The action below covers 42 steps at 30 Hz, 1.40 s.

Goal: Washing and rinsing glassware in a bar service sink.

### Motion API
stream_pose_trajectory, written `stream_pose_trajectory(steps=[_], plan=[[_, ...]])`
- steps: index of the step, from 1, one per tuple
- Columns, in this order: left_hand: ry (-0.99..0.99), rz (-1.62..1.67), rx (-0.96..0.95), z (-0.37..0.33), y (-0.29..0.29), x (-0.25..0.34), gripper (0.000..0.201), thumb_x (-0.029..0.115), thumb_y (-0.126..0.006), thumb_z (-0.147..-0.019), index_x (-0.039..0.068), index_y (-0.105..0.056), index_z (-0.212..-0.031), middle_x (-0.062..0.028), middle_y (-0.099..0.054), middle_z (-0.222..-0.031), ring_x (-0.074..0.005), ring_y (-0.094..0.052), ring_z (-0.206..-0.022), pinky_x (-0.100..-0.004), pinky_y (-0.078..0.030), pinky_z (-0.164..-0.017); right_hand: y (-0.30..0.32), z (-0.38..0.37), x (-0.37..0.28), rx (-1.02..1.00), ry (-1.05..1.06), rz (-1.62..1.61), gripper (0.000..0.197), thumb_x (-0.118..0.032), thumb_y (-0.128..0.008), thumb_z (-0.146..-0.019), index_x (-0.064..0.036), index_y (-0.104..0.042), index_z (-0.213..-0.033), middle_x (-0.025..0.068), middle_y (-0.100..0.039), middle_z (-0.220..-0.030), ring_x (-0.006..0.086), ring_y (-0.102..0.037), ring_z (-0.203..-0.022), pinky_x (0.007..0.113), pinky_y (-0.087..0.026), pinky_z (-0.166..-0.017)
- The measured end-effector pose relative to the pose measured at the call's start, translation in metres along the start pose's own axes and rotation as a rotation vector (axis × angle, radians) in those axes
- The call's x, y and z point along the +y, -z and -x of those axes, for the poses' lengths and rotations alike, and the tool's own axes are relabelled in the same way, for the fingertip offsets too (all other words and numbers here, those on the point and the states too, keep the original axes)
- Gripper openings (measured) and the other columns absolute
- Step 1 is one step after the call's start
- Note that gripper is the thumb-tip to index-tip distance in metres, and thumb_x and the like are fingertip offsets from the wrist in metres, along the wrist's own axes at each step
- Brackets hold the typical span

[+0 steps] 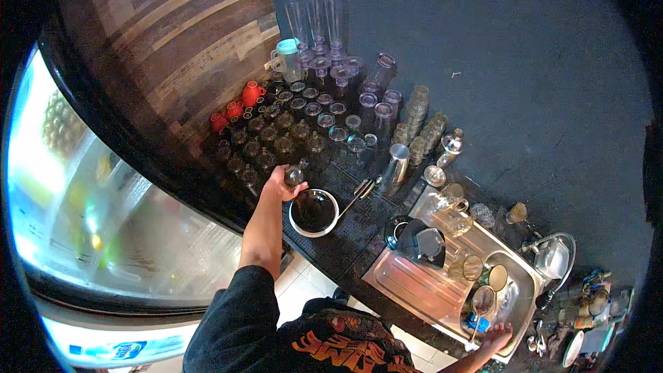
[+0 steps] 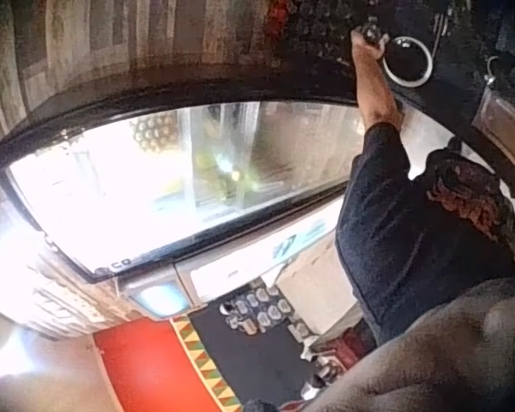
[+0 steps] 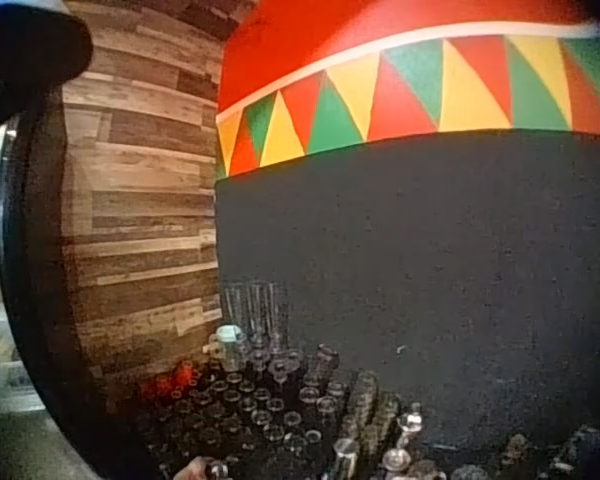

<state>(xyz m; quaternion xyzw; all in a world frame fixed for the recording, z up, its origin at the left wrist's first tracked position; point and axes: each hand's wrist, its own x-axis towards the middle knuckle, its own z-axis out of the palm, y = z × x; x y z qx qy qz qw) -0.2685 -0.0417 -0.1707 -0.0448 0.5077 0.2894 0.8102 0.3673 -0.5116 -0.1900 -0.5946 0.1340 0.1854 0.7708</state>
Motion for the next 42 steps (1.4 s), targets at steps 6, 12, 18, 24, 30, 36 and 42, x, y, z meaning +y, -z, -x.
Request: stream_pose_trajectory(steps=[6, 12, 18, 24, 30, 36, 42], plan=[[-0.196, -0.14, 0.279, 0.012, -0.038, -0.016, 0.071, 0.06, -0.03, -0.077, 0.0, -0.043, -0.111, -0.0166, -0.052, -0.108, -0.0255, -0.06, -0.074, -0.0205, -0.029, -0.035, 0.018, -0.005, 0.011, 0.057, -0.075, -0.079, 0.015, -0.031, -0.047, -0.079, -0.0174, -0.047, -0.073, -0.0056, -0.04, -0.055, 0.0092, -0.033, -0.042, 0.024, -0.027, -0.037], [-0.508, -0.768, 0.385, 0.002, 0.012, -0.024, 0.05, 0.033, -0.058, -0.074, 0.003, -0.043, -0.111, -0.0132, -0.054, -0.105, -0.0243, -0.059, -0.082, -0.0265, -0.047, -0.062, -0.005, 0.032, 0.008, 0.081, -0.009, -0.039, 0.017, -0.031, -0.044, -0.08, -0.0179, -0.043, -0.069, -0.0047, -0.038, -0.054, 0.0094, -0.033, -0.042, 0.023, -0.028, -0.036], [-1.345, -0.825, 0.39, -0.018, -0.005, -0.049, 0.051, 0.006, -0.072, -0.061, 0.0, -0.047, -0.106, -0.0112, -0.059, -0.088, -0.0174, -0.059, -0.078, -0.0318, -0.048, -0.066, 0.025, 0.005, 0.02, -0.047, 0.0, -0.011, 0.026, -0.029, -0.047, -0.079, -0.0144, -0.043, -0.1, 0.0011, -0.048, -0.066, 0.0136, -0.044, -0.052, 0.027, -0.036, -0.043], [-1.335, -0.972, 0.737, -0.029, -0.016, -0.05, 0.063, 0.019, -0.078, -0.055, -0.002, -0.048, -0.106, -0.0125, -0.061, -0.088, -0.0165, -0.056, -0.066, -0.0297, -0.045, -0.061, 0.013, 0.019, 0.02, -0.047, -0.055, -0.116, 0.013, -0.029, -0.044, -0.08, -0.0181, -0.041, -0.074, -0.0038, -0.034, -0.054, 0.0109, -0.034, -0.045, 0.025, -0.029, -0.038], [-1.457, -0.814, 0.569, -0.047, 0.0, -0.045, 0.069, 0.022, -0.081, -0.05, 0.0, -0.049, -0.107, -0.0109, -0.058, -0.091, -0.0156, -0.052, -0.065, -0.0313, -0.045, -0.059, 0.009, 0.041, 0.022, -0.039, 0.0, -0.127, 0.014, -0.028, -0.049, -0.079, -0.0152, -0.045, -0.073, -0.0016, -0.042, -0.056, 0.0099, -0.037, -0.042, 0.022, -0.03, -0.035], [-1.345, -0.781, 0.448, -0.056, 0.024, -0.032, 0.065, 0.019, -0.08, -0.051, 0.001, -0.048, -0.105, -0.0126, -0.057, -0.097, -0.0162, -0.053, -0.081, -0.0295, -0.045, -0.068, -0.004, 0.045, 0.031, -0.028, -0.014, -0.037, 0.01, -0.022, -0.049, -0.075, -0.0168, -0.041, -0.075, -0.0041, -0.039, -0.053, 0.0091, -0.037, -0.045, 0.022, -0.031, -0.041], [-1.402, -0.74, 0.376, 0.018, -0.034, -0.096, 0.03, 0.005, -0.063, -0.07, -0.001, -0.051, -0.097, -0.0086, -0.057, -0.087, -0.0121, -0.054, -0.072, -0.0244, -0.044, -0.065, 0.01, 0.048, 0.016, 0.013, 0.008, -0.086, 0.013, -0.028, -0.051, -0.078, -0.0166, -0.044, -0.075, -0.0036, -0.041, -0.059, 0.0105, -0.04, -0.051, 0.024, -0.035, -0.044]])
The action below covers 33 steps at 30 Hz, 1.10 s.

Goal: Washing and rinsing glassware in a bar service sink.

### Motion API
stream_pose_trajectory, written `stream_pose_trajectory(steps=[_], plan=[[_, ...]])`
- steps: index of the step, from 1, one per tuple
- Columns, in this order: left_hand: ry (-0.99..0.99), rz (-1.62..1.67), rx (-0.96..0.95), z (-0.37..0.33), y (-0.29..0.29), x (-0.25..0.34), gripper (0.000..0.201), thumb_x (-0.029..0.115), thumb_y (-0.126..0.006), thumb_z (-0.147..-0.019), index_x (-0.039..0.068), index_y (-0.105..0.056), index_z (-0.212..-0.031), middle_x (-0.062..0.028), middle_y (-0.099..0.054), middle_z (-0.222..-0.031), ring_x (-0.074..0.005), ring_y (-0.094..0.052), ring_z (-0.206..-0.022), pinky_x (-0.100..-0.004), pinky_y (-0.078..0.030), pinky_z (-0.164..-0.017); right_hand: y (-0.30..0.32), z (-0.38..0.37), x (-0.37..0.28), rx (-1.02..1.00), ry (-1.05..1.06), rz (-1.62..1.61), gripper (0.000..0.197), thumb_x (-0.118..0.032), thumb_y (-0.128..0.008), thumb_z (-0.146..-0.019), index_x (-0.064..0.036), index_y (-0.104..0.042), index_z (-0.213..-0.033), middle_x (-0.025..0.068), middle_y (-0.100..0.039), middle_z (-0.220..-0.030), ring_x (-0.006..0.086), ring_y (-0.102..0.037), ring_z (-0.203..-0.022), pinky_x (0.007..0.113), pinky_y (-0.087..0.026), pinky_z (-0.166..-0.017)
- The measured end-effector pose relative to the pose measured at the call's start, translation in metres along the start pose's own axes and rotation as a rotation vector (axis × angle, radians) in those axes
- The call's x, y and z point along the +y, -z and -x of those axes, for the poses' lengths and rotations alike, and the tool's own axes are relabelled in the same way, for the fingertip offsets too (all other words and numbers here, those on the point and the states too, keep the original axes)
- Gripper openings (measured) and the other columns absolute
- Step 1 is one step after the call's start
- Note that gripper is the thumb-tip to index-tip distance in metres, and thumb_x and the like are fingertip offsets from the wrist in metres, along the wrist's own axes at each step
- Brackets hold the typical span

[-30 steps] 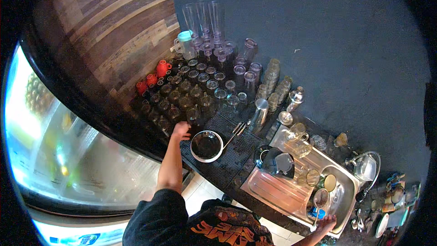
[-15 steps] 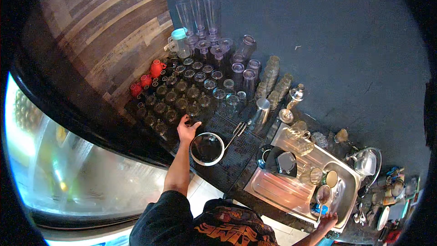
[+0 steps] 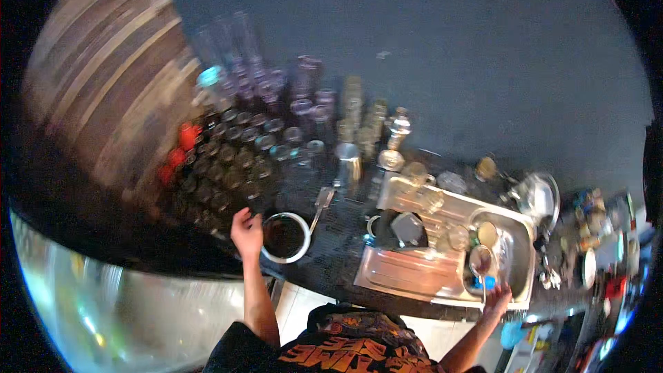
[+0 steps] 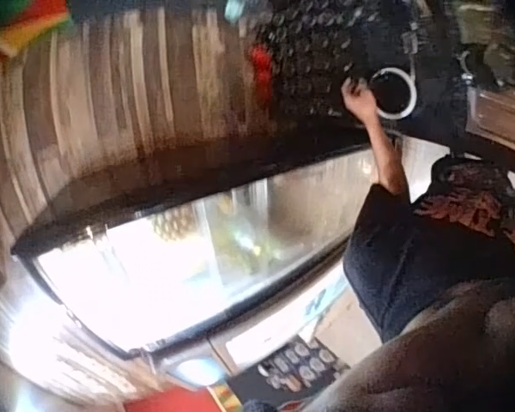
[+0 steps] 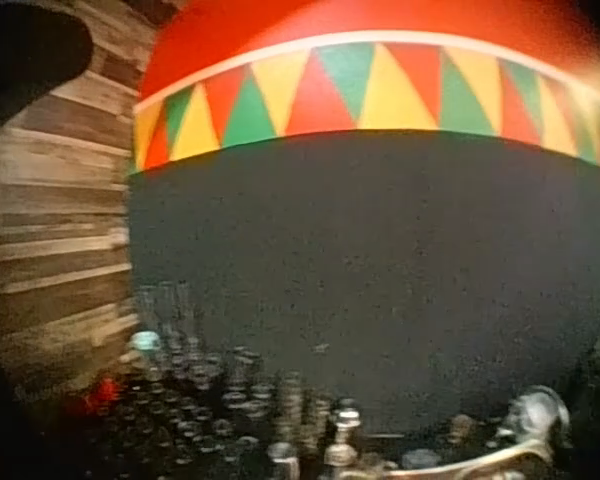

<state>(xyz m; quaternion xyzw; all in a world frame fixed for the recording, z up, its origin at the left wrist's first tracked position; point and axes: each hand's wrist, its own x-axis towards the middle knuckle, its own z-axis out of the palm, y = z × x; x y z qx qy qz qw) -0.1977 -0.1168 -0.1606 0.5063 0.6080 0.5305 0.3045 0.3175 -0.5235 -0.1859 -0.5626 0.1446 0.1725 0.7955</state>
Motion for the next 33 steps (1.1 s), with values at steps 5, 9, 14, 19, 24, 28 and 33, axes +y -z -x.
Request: stream_pose_trajectory(steps=[5, 9, 14, 19, 24, 28, 33], plan=[[-0.154, 0.146, -0.311, 0.081, -0.04, 0.083, 0.017, 0.003, -0.06, -0.074, 0.0, -0.055, -0.091, -0.0038, -0.057, -0.077, -0.0079, -0.053, -0.067, -0.0201, -0.043, -0.059, -0.002, -0.011, -0.006, -0.007, -0.033, -0.01, 0.015, -0.025, -0.054, -0.077, -0.0144, -0.049, -0.085, -0.0026, -0.044, -0.06, 0.0113, -0.043, -0.051, 0.025, -0.035, -0.043], [-0.205, -0.054, -0.682, 0.132, -0.091, 0.094, 0.025, 0.009, -0.064, -0.071, 0.003, -0.057, -0.094, -0.009, -0.06, -0.076, -0.0139, -0.057, -0.067, -0.0252, -0.046, -0.058, 0.006, -0.023, -0.015, -0.061, -0.036, -0.047, 0.022, -0.025, -0.054, -0.075, -0.0134, -0.047, -0.093, 0.0007, -0.049, -0.061, 0.0126, -0.045, -0.049, 0.024, -0.037, -0.042], [-0.269, -0.178, -0.887, 0.201, -0.14, 0.105, 0.029, 0.011, -0.065, -0.069, 0.003, -0.056, -0.096, -0.0119, -0.061, -0.079, -0.0177, -0.058, -0.068, -0.0288, -0.046, -0.06, 0.039, -0.044, -0.022, -0.16, 0.079, 0.21, 0.022, -0.022, -0.047, -0.078, -0.0073, -0.047, -0.094, 0.0034, -0.051, -0.06, 0.0113, -0.047, -0.049, 0.024, -0.038, -0.042], [-0.269, -0.176, -0.977, 0.305, -0.194, 0.113, 0.027, 0.012, -0.066, -0.07, 0.004, -0.057, -0.094, -0.0084, -0.06, -0.077, -0.0118, -0.056, -0.07, -0.0257, -0.044, -0.06, 0.082, -0.086, -0.035, -0.247, 0.086, 0.396, 0.009, -0.005, -0.044, -0.077, -0.0071, -0.051, -0.083, 0.003, -0.053, -0.062, 0.0095, -0.047, -0.05, 0.024, -0.038, -0.042], [-0.094, -0.446, -0.971, 0.414, -0.215, 0.06, 0.012, 0.012, -0.059, -0.07, 0.001, -0.059, -0.07, -0.0094, -0.06, -0.065, -0.0166, -0.057, -0.057, -0.028, -0.044, -0.053, 0.135, -0.128, -0.087, -0.21, 0.312, 0.629, 0.008, -0.008, -0.058, -0.072, -0.0015, -0.059, -0.067, -0.0012, -0.052, -0.06, 0.0062, -0.048, -0.056, 0.022, -0.04, -0.052], [0.622, -0.49, -1.553, 0.459, -0.187, 0.008, 0.018, 0.019, -0.052, -0.073, 0.002, -0.059, -0.075, -0.0091, -0.061, -0.069, -0.0179, -0.059, -0.057, -0.0318, -0.046, -0.051, 0.203, -0.228, -0.138, -0.04, 0.743, 1.043, 0.016, -0.003, -0.054, -0.067, -0.0021, -0.056, -0.083, 0.0113, -0.058, -0.076, 0.023, -0.056, -0.068, 0.033, -0.044, -0.061], [0.978, -0.745, -1.218, 0.513, -0.161, -0.056, 0.022, 0.023, -0.041, -0.079, 0.007, -0.056, -0.08, -0.0062, -0.061, -0.074, -0.02, -0.06, -0.065, -0.0342, -0.047, -0.053, 0.197, -0.308, -0.225, -0.096, 1.019, 1.538, 0.052, -0.004, -0.058, -0.058, -0.0098, -0.044, -0.108, 0.0145, -0.046, -0.107, 0.0344, -0.038, -0.105, 0.044, -0.031, -0.088]])
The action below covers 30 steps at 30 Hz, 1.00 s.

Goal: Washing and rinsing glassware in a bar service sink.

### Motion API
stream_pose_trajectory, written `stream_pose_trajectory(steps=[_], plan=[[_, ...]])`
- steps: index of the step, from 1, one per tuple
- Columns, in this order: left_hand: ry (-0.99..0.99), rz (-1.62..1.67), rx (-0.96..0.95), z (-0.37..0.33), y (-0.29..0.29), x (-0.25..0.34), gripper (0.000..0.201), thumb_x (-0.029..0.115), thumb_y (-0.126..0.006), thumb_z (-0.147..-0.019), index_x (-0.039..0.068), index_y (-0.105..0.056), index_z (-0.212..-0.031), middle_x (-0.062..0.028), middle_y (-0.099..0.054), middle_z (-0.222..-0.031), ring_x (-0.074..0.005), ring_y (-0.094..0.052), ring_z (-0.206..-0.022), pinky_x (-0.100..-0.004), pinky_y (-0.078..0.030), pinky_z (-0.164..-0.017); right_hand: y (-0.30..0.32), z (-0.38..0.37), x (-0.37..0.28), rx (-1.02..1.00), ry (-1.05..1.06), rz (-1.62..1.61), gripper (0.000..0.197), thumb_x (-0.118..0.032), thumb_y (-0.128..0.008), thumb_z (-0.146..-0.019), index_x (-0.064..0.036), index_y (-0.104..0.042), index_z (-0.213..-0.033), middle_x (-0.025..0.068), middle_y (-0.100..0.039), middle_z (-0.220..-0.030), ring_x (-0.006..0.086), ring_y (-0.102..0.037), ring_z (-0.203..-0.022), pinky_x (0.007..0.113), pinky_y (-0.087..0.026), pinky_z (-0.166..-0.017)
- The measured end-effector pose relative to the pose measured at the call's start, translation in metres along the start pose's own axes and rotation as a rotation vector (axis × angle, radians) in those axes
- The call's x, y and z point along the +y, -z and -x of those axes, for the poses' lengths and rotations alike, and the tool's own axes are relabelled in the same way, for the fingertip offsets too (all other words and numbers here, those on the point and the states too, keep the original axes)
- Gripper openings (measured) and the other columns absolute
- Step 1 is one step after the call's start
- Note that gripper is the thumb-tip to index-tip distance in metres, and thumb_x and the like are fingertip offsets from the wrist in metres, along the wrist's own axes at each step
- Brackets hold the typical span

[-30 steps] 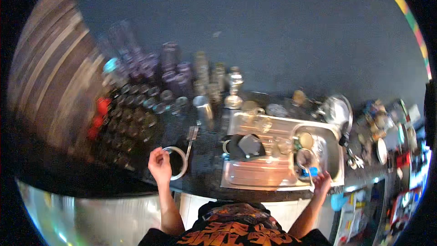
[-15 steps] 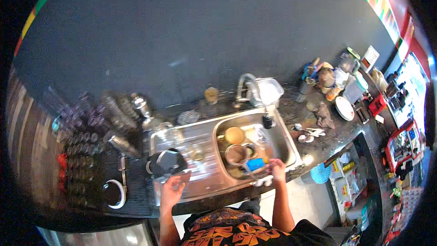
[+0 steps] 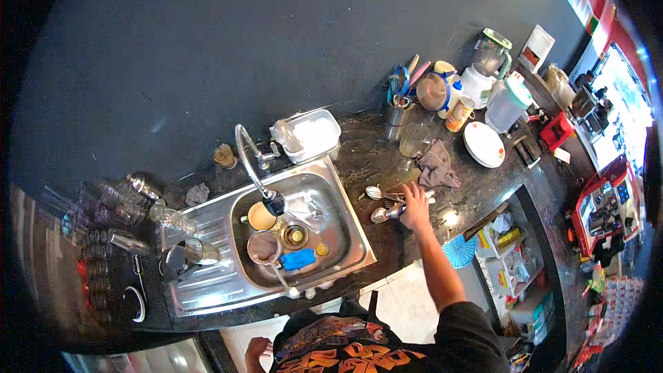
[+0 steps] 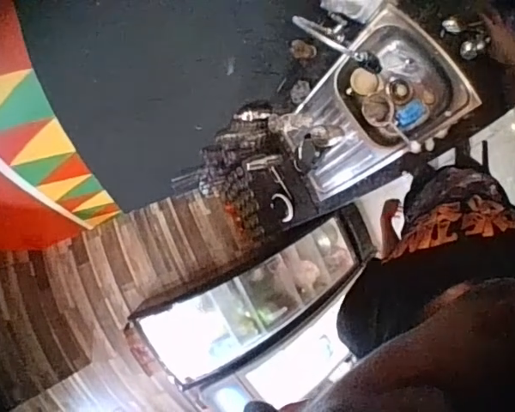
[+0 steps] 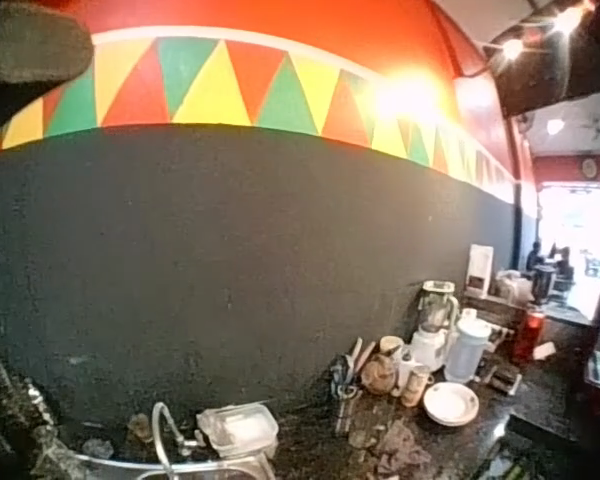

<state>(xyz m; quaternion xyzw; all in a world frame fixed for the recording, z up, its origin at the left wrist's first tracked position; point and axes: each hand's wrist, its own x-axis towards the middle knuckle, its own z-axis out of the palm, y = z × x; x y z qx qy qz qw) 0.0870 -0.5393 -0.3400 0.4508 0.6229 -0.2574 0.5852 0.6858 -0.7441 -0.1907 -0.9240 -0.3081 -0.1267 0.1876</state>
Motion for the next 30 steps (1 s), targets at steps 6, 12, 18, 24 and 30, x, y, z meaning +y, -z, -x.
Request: stream_pose_trajectory(steps=[6, 12, 18, 24, 30], plan=[[0.051, 0.267, -0.172, -0.032, -0.024, -0.091, 0.025, 0.023, -0.044, -0.077, 0.009, -0.057, -0.094, -0.0065, -0.06, -0.089, -0.0232, -0.058, -0.073, -0.0424, -0.045, -0.068, -0.023, -0.03, 0.009, -0.263, 0.155, 0.142, 0.049, -0.013, -0.061, -0.053, -0.0108, -0.053, -0.101, 0.0109, -0.05, -0.098, 0.0296, -0.042, -0.1, 0.042, -0.03, -0.089], [-0.099, -0.093, -0.296, 0.038, 0.01, 0.019, 0.027, 0.019, -0.038, -0.08, 0.005, -0.059, -0.089, -0.0069, -0.062, -0.088, -0.018, -0.06, -0.081, -0.0339, -0.048, -0.066, -0.034, -0.024, -0.011, -0.36, 0.189, 0.091, 0.028, -0.011, -0.054, -0.059, -0.0089, -0.055, -0.088, 0.0082, -0.056, -0.089, 0.0252, -0.05, -0.092, 0.038, -0.037, -0.077], [-0.751, -0.22, -0.239, 0.104, 0.036, 0.136, 0.015, 0.009, -0.047, -0.073, 0.001, -0.06, -0.074, -0.0086, -0.061, -0.074, -0.0174, -0.059, -0.07, -0.0277, -0.046, -0.064, -0.033, -0.021, -0.027, -0.345, 0.106, 0.091, 0.029, -0.012, -0.054, -0.059, -0.0076, -0.057, -0.088, 0.0156, -0.059, -0.087, 0.03, -0.055, -0.086, 0.038, -0.042, -0.078], [-0.877, -0.366, 0.023, 0.139, 0.031, 0.232, 0.011, 0.014, -0.053, -0.076, 0.005, -0.058, -0.078, -0.0061, -0.06, -0.07, -0.0139, -0.056, -0.069, -0.0267, -0.044, -0.063, -0.031, -0.022, -0.035, -0.492, -0.031, 0.073, 0.027, -0.014, -0.053, -0.059, -0.0053, -0.057, -0.084, 0.02, -0.059, -0.08, 0.0341, -0.058, -0.078, 0.041, -0.047, -0.071], [-1.025, -0.356, 0.06, 0.136, -0.003, 0.274, 0.013, 0.016, -0.053, -0.078, 0.004, -0.056, -0.081, -0.0066, -0.059, -0.073, -0.0124, -0.056, -0.068, -0.026, -0.044, -0.06, -0.027, -0.038, -0.044, -0.493, -0.15, 0.039, 0.026, -0.019, -0.05, -0.063, -0.0053, -0.056, -0.084, 0.0207, -0.059, -0.08, 0.035, -0.058, -0.078, 0.043, -0.045, -0.07]])
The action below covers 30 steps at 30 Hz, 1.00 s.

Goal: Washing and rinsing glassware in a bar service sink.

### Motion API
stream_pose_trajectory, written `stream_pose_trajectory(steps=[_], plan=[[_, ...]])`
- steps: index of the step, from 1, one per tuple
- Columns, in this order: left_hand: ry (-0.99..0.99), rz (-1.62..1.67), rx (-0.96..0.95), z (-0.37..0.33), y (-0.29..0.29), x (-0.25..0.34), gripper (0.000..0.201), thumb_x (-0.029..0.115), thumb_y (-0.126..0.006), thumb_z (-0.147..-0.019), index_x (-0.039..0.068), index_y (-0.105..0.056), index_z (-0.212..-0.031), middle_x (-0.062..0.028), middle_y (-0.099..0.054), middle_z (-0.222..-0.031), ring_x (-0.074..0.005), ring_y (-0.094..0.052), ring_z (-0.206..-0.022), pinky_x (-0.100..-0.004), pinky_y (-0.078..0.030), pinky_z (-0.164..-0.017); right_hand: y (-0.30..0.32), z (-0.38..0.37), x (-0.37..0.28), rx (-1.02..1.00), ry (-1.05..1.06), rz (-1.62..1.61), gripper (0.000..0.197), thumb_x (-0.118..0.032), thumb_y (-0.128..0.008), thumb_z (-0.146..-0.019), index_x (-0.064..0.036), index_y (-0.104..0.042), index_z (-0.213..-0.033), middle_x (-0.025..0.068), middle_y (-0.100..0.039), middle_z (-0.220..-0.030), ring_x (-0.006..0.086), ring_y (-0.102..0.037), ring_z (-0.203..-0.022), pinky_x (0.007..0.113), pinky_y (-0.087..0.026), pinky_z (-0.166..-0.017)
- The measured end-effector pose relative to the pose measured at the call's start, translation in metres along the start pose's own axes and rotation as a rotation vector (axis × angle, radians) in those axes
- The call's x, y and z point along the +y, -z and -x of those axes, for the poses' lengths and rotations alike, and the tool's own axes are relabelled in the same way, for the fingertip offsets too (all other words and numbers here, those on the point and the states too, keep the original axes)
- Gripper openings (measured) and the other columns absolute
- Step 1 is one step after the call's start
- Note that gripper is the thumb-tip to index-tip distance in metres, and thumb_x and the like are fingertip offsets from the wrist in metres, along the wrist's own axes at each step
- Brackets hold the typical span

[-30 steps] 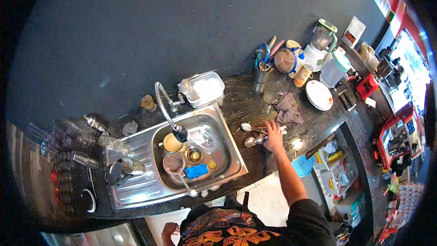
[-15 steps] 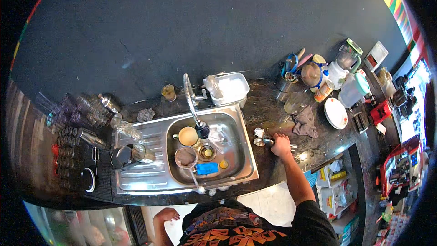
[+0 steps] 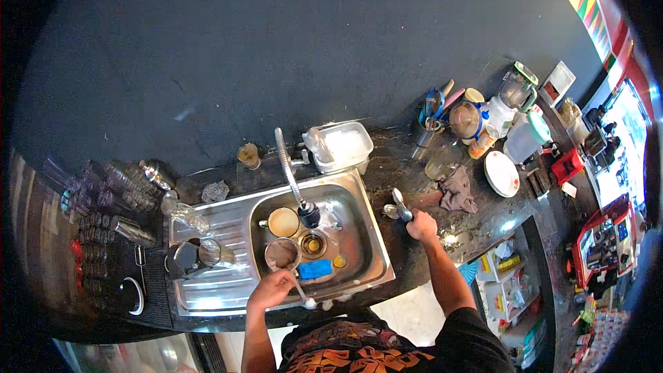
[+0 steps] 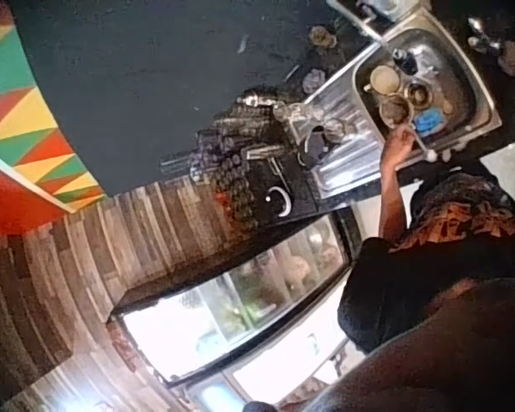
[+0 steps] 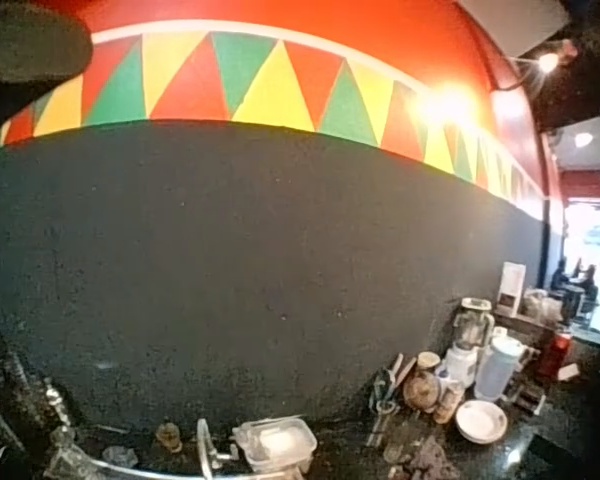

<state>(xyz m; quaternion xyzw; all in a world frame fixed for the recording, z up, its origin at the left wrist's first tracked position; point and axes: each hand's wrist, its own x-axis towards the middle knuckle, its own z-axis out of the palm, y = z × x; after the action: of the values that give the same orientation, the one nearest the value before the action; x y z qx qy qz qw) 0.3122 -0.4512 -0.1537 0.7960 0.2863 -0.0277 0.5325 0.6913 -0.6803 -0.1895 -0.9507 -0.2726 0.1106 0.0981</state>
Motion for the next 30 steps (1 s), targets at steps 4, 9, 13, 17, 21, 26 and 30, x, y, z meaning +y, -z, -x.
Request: stream_pose_trajectory(steps=[4, 9, 13, 17, 21, 26, 30], plan=[[0.041, 0.118, -0.065, -0.017, -0.032, 0.009, 0.012, 0.015, -0.054, -0.079, 0.004, -0.056, -0.083, -0.0074, -0.06, -0.076, -0.0135, -0.057, -0.07, -0.0266, -0.045, -0.063, 0.001, -0.011, 0.011, 0.029, -0.076, 0.014, 0.026, -0.017, -0.053, -0.061, -0.0046, -0.054, -0.084, 0.0204, -0.059, -0.078, 0.0361, -0.058, -0.075, 0.044, -0.046, -0.069], [0.057, 0.217, -0.07, -0.031, -0.061, 0.032, 0.011, 0.011, -0.053, -0.08, 0.002, -0.055, -0.086, -0.0069, -0.06, -0.08, -0.0133, -0.057, -0.076, -0.0253, -0.045, -0.069, -0.011, -0.02, 0.037, 0.229, 0.171, -0.113, 0.03, -0.014, -0.057, -0.056, -0.0022, -0.055, -0.084, 0.0201, -0.059, -0.075, 0.0379, -0.056, -0.073, 0.044, -0.046, -0.067], [0.06, 0.182, -0.007, -0.036, -0.072, 0.041, 0.008, 0.005, -0.052, -0.079, 0.001, -0.054, -0.086, -0.007, -0.06, -0.081, -0.0137, -0.057, -0.078, -0.0258, -0.045, -0.07, 0.002, -0.04, 0.056, -0.073, 0.179, -0.202, 0.036, -0.017, -0.065, -0.053, -0.0045, -0.059, -0.086, 0.0166, -0.06, -0.073, 0.0331, -0.058, -0.07, 0.04, -0.046, -0.063], [0.044, 0.218, 0.075, -0.034, -0.082, 0.035, 0.008, 0.005, -0.051, -0.08, 0.001, -0.054, -0.087, -0.0079, -0.06, -0.081, -0.0141, -0.057, -0.078, -0.0253, -0.045, -0.07, 0.023, -0.061, 0.083, -0.255, 0.237, -0.531, 0.039, -0.02, -0.073, -0.052, -0.0067, -0.063, -0.087, 0.0094, -0.062, -0.071, 0.0155, -0.057, -0.064, 0.028, -0.045, -0.058], [0.083, 0.252, 0.133, -0.025, -0.086, 0.049, 0.009, 0.001, -0.052, -0.078, 0.001, -0.054, -0.086, -0.0075, -0.06, -0.081, -0.0139, -0.057, -0.077, -0.025, -0.045, -0.069, 0.052, -0.097, 0.111, 0.607, -0.046, -0.841, 0.027, -0.002, -0.057, -0.06, -0.0005, -0.052, -0.087, 0.0109, -0.057, -0.073, 0.0176, -0.055, -0.067, 0.03, -0.044, -0.061], [0.065, 0.243, 0.141, -0.027, -0.097, 0.049, 0.008, 0.004, -0.052, -0.079, 0.001, -0.054, -0.086, -0.0069, -0.06, -0.08, -0.0135, -0.057, -0.076, -0.0256, -0.045, -0.069, 0.025, -0.164, 0.172, 0.368, -0.059, -0.862, 0.013, -0.004, -0.055, -0.059, -0.0014, -0.052, -0.072, 0.0072, -0.051, -0.059, 0.0178, -0.05, -0.056, 0.03, -0.042, -0.056], [0.175, 0.273, 0.093, -0.033, -0.095, 0.056, 0.01, 0.006, -0.052, -0.079, 0.002, -0.054, -0.088, -0.007, -0.06, -0.081, -0.0139, -0.057, -0.076, -0.0262, -0.045, -0.07, 0.016, -0.168, 0.14, 0.259, -0.092, -0.689, 0.009, -0.008, -0.052, -0.061, 0.0001, -0.055, -0.061, 0.0118, -0.054, -0.053, 0.0178, -0.053, -0.052, 0.031, -0.042, -0.053]])
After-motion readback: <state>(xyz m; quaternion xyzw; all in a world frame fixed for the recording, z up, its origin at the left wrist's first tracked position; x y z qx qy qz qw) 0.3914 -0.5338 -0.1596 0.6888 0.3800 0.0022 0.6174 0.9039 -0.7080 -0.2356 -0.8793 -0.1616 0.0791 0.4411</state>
